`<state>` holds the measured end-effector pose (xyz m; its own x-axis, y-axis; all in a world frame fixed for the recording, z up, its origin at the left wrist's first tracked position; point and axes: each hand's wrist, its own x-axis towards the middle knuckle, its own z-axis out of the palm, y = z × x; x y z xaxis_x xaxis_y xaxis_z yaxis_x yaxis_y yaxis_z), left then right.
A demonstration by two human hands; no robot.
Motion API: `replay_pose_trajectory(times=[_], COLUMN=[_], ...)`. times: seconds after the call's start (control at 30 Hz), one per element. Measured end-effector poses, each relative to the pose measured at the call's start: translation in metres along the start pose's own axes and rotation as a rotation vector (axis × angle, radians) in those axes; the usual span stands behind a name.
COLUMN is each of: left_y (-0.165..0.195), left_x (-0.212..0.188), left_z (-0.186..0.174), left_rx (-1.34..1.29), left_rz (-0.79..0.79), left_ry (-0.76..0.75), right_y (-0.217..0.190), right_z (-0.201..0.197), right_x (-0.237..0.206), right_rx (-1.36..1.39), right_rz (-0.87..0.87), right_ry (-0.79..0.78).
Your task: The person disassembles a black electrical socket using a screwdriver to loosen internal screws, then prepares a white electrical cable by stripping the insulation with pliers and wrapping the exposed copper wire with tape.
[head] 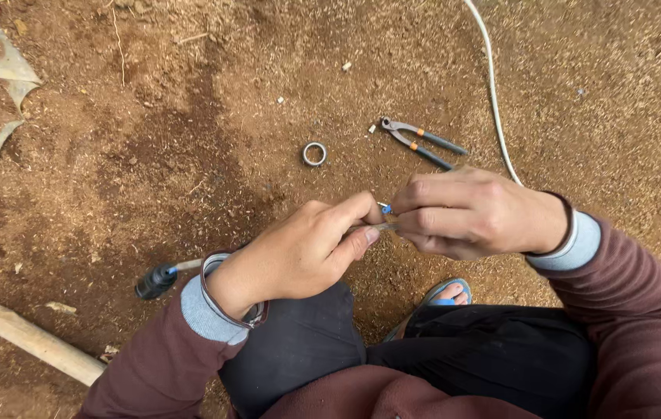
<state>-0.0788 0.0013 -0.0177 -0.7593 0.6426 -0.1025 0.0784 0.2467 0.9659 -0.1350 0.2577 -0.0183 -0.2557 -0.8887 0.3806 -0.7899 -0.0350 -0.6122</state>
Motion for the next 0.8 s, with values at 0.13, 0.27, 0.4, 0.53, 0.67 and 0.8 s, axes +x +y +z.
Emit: replay_pose_trajectory(times=[0.13,0.27,0.4,0.53,0.67,0.8], left_y=[0.003,0.006,0.008,0.01,0.011,0.01], left_x=[-0.003,-0.004,-0.005,-0.004,-0.004,-0.006], left_z=[-0.001,-0.002,-0.001,0.001,0.002,0.006], left_rx=[0.031,0.009,0.061,0.089,0.103,0.09], left_rz=[0.005,0.003,-0.049,0.001,0.044,0.025], left_ry=[-0.034,-0.059,-0.055,-0.006,0.003,-0.013], right_y=[0.001,-0.002,-0.004,-0.004,-0.008,-0.006], right_z=[0.004,0.004,0.0,-0.006,-0.008,-0.005], right_x=[-0.002,-0.002,-0.005,-0.003,-0.002,-0.015], right_rx=[0.104,0.146,0.133,0.128,0.098,0.122], right_rz=[0.013,0.038,0.044,0.05,0.036,0.034], right_ry=[-0.008,-0.019,-0.012,-0.006,0.0,-0.004])
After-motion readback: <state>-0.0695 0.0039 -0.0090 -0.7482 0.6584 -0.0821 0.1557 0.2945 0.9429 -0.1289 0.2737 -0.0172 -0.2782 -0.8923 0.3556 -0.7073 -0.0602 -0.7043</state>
